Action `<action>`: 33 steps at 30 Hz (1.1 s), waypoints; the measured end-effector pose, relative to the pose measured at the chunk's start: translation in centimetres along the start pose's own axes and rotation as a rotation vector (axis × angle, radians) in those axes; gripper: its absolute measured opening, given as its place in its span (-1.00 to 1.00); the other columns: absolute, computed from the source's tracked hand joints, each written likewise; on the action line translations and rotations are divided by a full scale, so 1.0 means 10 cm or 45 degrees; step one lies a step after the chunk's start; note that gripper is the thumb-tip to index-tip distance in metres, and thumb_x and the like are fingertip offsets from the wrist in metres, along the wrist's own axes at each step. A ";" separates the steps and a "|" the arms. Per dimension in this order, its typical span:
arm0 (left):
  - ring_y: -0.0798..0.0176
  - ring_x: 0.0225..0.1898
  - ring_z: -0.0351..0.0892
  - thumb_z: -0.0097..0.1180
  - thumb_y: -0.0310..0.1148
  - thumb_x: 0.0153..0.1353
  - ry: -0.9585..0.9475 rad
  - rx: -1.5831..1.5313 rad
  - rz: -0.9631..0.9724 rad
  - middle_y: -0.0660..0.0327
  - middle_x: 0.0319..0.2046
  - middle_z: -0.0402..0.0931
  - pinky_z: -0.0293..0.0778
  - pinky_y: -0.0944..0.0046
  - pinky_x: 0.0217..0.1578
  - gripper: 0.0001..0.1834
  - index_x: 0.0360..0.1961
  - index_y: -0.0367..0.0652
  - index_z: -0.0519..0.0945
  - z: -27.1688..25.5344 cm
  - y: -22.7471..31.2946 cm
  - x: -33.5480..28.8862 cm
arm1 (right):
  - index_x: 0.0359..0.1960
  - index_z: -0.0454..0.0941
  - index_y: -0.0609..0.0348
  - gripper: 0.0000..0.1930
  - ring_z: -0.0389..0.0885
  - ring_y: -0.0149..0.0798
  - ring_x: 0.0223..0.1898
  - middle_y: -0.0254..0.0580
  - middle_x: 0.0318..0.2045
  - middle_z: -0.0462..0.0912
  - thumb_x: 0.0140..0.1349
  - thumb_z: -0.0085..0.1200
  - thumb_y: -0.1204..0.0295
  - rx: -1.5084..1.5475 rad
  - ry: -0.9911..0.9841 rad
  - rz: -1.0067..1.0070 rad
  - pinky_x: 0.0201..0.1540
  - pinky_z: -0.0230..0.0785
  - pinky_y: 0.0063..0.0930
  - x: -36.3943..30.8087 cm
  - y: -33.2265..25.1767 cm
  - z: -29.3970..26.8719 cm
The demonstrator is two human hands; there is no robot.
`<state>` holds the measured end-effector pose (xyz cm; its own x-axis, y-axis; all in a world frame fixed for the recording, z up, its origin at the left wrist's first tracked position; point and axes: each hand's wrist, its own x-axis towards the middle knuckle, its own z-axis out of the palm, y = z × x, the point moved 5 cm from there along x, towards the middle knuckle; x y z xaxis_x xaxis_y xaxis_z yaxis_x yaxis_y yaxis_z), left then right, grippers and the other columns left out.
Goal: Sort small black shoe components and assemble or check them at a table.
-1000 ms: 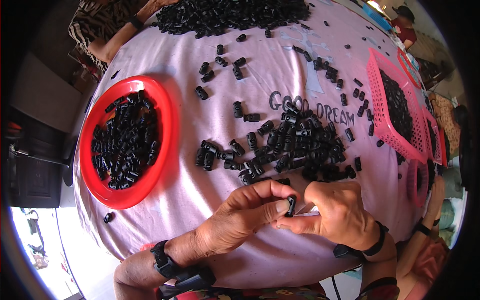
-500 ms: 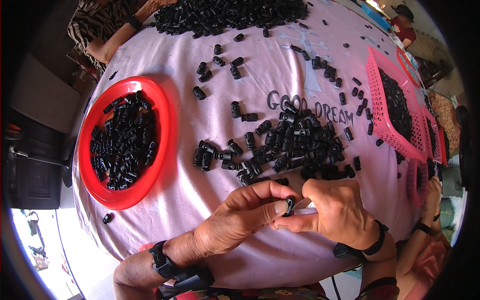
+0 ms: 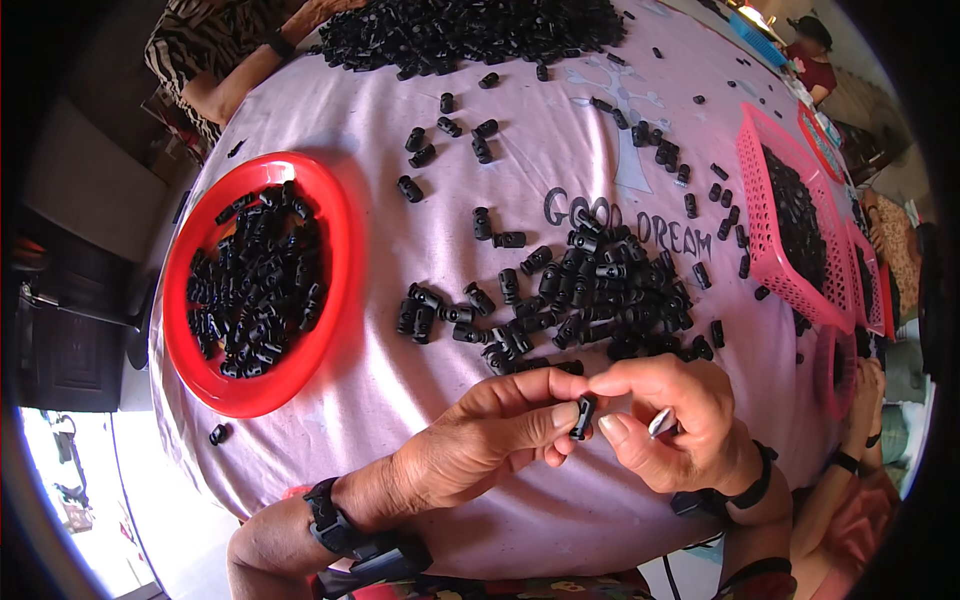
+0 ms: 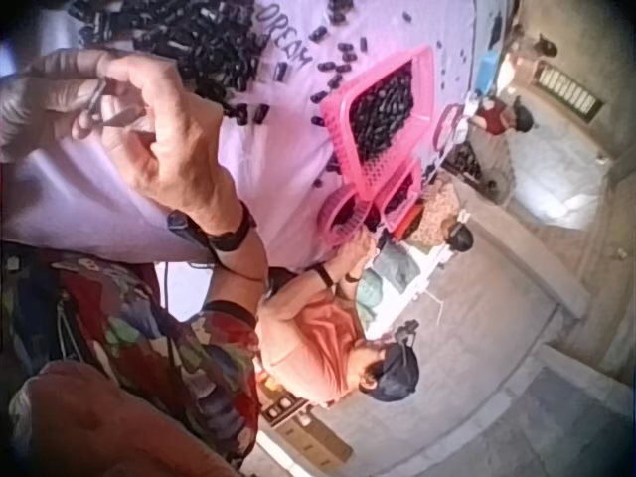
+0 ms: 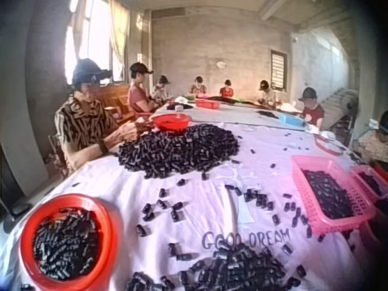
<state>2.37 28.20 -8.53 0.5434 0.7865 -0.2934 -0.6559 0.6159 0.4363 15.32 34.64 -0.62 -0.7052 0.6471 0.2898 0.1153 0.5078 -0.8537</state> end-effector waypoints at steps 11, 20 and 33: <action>0.49 -0.21 0.47 0.01 -0.39 0.33 0.043 0.090 0.007 0.26 -0.07 0.51 0.41 0.43 -0.09 -0.66 0.11 -0.22 0.44 0.00 0.00 -0.01 | -0.11 0.43 0.25 -0.67 0.69 -0.39 -0.39 -0.22 -0.46 0.62 0.05 0.14 0.61 0.133 -0.315 0.201 -0.36 0.51 -0.61 -0.03 0.19 0.02; 0.48 -0.17 0.50 0.05 -0.48 0.28 0.078 0.333 0.075 0.23 -0.09 0.55 0.44 0.44 -0.10 -0.64 0.11 -0.28 0.46 0.02 0.05 -0.02 | -0.13 0.41 0.24 -0.67 0.71 -0.32 -0.35 -0.18 -0.42 0.64 0.04 0.15 0.62 -0.007 -0.369 0.163 -0.35 0.54 -0.57 0.02 0.14 0.01; 0.46 -0.18 0.46 0.00 -0.38 0.34 0.021 0.050 -0.021 0.27 -0.17 0.52 0.40 0.42 -0.07 -0.59 0.19 -0.24 0.38 0.02 0.02 -0.03 | -0.15 0.43 0.26 -0.72 0.69 -0.38 -0.38 -0.27 -0.49 0.57 0.09 0.15 0.58 0.142 -0.294 0.175 -0.35 0.49 -0.58 -0.02 0.19 0.01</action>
<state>2.16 28.08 -8.19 0.5451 0.7769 -0.3151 -0.6256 0.6272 0.4640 15.60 35.44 -2.33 -0.8303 0.5526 0.0730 0.1521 0.3507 -0.9241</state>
